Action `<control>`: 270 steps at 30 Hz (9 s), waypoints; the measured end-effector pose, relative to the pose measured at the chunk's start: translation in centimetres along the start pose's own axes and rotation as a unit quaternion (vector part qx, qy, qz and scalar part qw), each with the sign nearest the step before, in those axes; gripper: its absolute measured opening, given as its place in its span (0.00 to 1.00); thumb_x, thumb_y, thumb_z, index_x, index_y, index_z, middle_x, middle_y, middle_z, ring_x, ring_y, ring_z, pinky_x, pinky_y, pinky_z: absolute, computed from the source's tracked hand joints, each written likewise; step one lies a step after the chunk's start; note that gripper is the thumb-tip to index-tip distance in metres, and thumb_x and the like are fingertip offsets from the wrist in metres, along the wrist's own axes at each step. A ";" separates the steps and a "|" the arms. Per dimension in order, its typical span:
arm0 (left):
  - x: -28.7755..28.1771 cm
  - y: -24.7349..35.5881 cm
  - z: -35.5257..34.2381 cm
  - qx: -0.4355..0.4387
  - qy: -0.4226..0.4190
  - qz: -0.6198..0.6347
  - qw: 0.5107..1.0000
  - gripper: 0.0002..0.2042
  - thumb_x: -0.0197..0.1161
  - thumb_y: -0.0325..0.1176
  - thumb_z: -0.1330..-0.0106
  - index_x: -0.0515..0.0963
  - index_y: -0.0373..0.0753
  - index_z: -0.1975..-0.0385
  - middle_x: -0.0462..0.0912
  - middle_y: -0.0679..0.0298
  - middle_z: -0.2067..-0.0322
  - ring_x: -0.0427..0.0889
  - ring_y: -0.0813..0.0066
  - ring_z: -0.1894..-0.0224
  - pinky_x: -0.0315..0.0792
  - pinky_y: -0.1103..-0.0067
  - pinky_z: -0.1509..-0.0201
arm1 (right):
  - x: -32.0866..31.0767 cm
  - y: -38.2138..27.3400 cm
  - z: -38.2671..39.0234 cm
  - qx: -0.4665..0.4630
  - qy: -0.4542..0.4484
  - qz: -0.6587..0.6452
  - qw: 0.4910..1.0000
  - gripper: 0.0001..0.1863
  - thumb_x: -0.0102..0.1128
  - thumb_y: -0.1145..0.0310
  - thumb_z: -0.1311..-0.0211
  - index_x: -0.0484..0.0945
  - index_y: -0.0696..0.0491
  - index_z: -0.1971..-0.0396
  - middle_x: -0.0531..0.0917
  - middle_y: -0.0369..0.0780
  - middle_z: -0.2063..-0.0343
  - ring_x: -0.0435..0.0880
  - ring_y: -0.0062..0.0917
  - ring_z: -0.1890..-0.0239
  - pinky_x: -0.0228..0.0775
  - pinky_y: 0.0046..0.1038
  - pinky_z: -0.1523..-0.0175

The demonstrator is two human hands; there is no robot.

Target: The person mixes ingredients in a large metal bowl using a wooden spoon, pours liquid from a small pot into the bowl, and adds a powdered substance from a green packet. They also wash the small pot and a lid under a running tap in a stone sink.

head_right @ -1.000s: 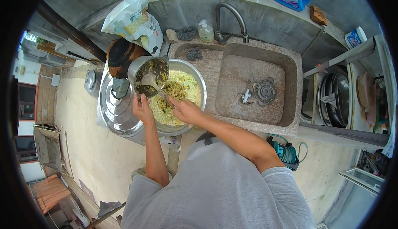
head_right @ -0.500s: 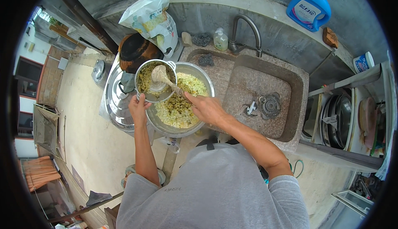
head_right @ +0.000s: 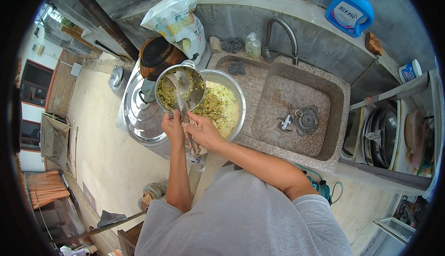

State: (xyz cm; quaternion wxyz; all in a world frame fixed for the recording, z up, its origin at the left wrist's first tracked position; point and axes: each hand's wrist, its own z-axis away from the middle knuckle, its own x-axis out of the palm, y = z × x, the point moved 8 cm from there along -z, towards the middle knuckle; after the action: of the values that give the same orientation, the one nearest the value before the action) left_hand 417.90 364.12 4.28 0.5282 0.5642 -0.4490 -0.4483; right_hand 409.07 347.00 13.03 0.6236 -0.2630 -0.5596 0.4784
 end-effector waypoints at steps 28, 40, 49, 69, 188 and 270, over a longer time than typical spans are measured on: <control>-3.0 3.3 -10.8 0.046 -0.118 -0.260 0.957 0.13 0.71 0.34 0.29 0.80 0.29 0.68 0.82 0.62 0.78 0.84 0.76 0.77 0.79 0.73 0.71 | -11.3 -4.5 5.0 -0.198 0.030 0.782 0.591 0.30 0.61 0.69 0.29 0.80 0.31 0.29 0.83 0.38 0.70 0.88 0.36 0.73 0.81 0.43 0.69; -0.7 9.8 -13.3 0.180 -0.277 -0.446 0.832 0.10 0.69 0.31 0.28 0.82 0.27 0.62 0.85 0.49 0.75 0.90 0.61 0.77 0.81 0.66 0.67 | -5.6 -11.3 -5.1 -0.341 -0.064 0.859 0.375 0.21 0.60 0.62 0.26 0.87 0.35 0.37 0.85 0.38 0.67 0.89 0.32 0.66 0.80 0.37 0.60; -9.0 10.2 -7.2 0.183 -0.092 -0.352 0.913 0.10 0.70 0.32 0.31 0.78 0.32 0.62 0.84 0.42 0.65 0.84 0.33 0.57 0.77 0.50 0.52 | -7.0 -0.4 -5.1 -0.173 -0.076 0.726 0.661 0.35 0.68 0.69 0.30 0.76 0.37 0.23 0.90 0.52 0.61 0.90 0.51 0.64 0.79 0.49 0.61; -12.4 4.8 4.5 0.232 0.090 -0.246 0.937 0.08 0.68 0.29 0.26 0.75 0.34 0.57 0.78 0.38 0.36 0.86 0.36 0.56 0.81 0.55 0.55 | -8.9 14.1 3.4 0.025 -0.098 0.376 0.921 0.36 0.56 0.78 0.24 0.63 0.58 0.17 0.79 0.32 0.71 0.73 0.14 0.78 0.67 0.23 0.74; -8.2 8.3 -3.3 0.200 -0.018 -0.423 0.883 0.09 0.73 0.31 0.31 0.83 0.29 0.64 0.82 0.48 0.78 0.83 0.56 0.77 0.73 0.64 0.69 | -14.0 2.6 8.3 -0.241 0.044 0.730 0.638 0.39 0.73 0.69 0.41 0.80 0.30 0.27 0.80 0.39 0.69 0.85 0.36 0.71 0.81 0.41 0.66; 4.5 -0.6 -0.3 -0.040 -0.070 0.205 0.976 0.08 0.65 0.32 0.17 0.78 0.35 0.60 0.87 0.62 0.56 0.88 0.76 0.56 0.88 0.72 0.44 | -5.3 -3.0 6.6 -0.177 0.051 0.468 0.864 0.34 0.66 0.67 0.33 0.73 0.59 0.28 0.88 0.54 0.66 0.89 0.54 0.65 0.82 0.48 0.59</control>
State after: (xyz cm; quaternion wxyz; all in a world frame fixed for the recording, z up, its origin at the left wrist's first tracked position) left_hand 419.05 359.77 3.57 0.5981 0.4063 -0.5726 -0.3865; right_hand 404.19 339.71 14.86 0.2974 -0.6242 -0.4133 0.5925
